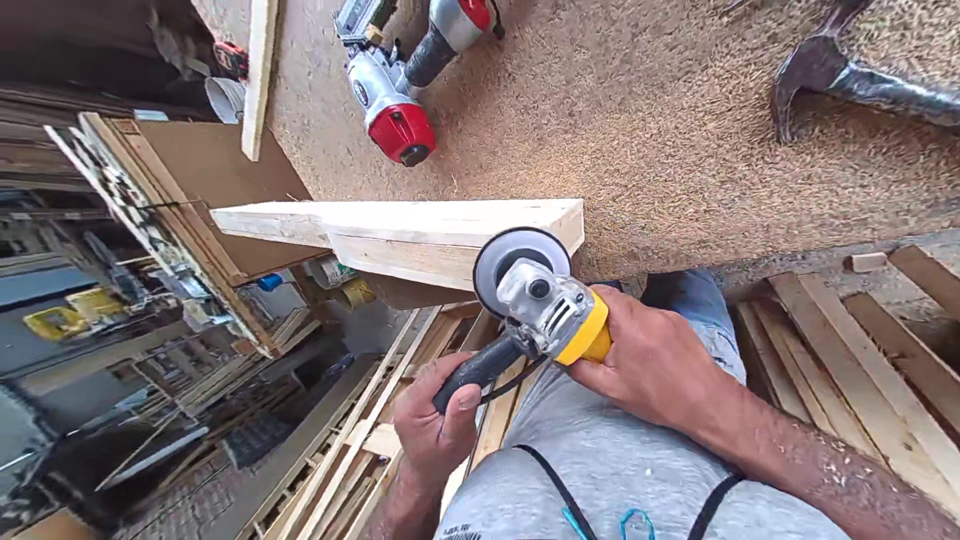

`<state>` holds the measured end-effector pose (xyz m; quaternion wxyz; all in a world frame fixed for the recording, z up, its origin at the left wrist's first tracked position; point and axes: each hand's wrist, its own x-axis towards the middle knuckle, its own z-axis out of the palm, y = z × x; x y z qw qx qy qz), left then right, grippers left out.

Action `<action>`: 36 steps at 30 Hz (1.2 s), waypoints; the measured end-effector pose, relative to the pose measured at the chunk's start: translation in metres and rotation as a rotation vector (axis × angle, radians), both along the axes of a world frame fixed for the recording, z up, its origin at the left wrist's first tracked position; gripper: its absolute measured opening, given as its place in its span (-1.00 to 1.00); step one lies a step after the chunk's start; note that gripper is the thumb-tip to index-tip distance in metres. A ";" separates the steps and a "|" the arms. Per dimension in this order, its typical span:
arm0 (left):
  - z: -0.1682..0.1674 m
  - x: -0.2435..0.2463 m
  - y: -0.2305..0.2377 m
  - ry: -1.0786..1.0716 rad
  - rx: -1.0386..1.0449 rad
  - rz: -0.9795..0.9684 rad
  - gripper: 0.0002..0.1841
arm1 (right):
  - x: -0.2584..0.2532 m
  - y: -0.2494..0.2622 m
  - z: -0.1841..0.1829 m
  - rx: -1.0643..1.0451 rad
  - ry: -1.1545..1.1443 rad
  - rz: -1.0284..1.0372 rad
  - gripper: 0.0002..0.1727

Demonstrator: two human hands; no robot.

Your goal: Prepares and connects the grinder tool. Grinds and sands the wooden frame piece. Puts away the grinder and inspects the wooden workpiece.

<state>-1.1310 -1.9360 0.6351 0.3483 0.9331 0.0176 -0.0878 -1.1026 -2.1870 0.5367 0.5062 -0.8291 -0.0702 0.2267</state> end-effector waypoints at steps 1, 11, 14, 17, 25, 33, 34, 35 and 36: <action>-0.002 0.009 -0.010 0.013 0.038 -0.049 -0.49 | -0.001 -0.009 -0.009 0.039 0.070 -0.030 -0.19; -0.020 0.061 -0.079 0.028 0.255 -0.409 -0.53 | -0.030 -0.022 -0.095 0.632 0.326 -0.317 -0.33; 0.001 0.043 -0.043 0.030 0.196 -0.393 -0.49 | -0.030 -0.013 -0.064 0.416 0.247 -0.250 -0.25; 0.018 0.022 0.004 0.013 0.167 -0.330 -0.54 | -0.026 0.009 -0.024 0.220 0.116 -0.173 -0.21; 0.003 0.025 -0.018 0.015 0.211 -0.364 -0.46 | -0.042 0.002 -0.052 0.302 0.156 -0.244 -0.22; 0.000 0.036 -0.044 0.014 0.247 -0.505 -0.49 | -0.059 0.004 -0.082 0.567 0.239 -0.332 -0.28; 0.009 0.032 -0.036 0.015 0.264 -0.501 -0.49 | -0.058 0.007 -0.073 0.540 0.228 -0.312 -0.27; 0.015 0.028 -0.030 0.011 0.279 -0.495 -0.49 | -0.057 0.010 -0.067 0.508 0.219 -0.296 -0.25; 0.017 0.027 -0.026 0.006 0.285 -0.491 -0.49 | -0.056 0.011 -0.063 0.483 0.210 -0.293 -0.24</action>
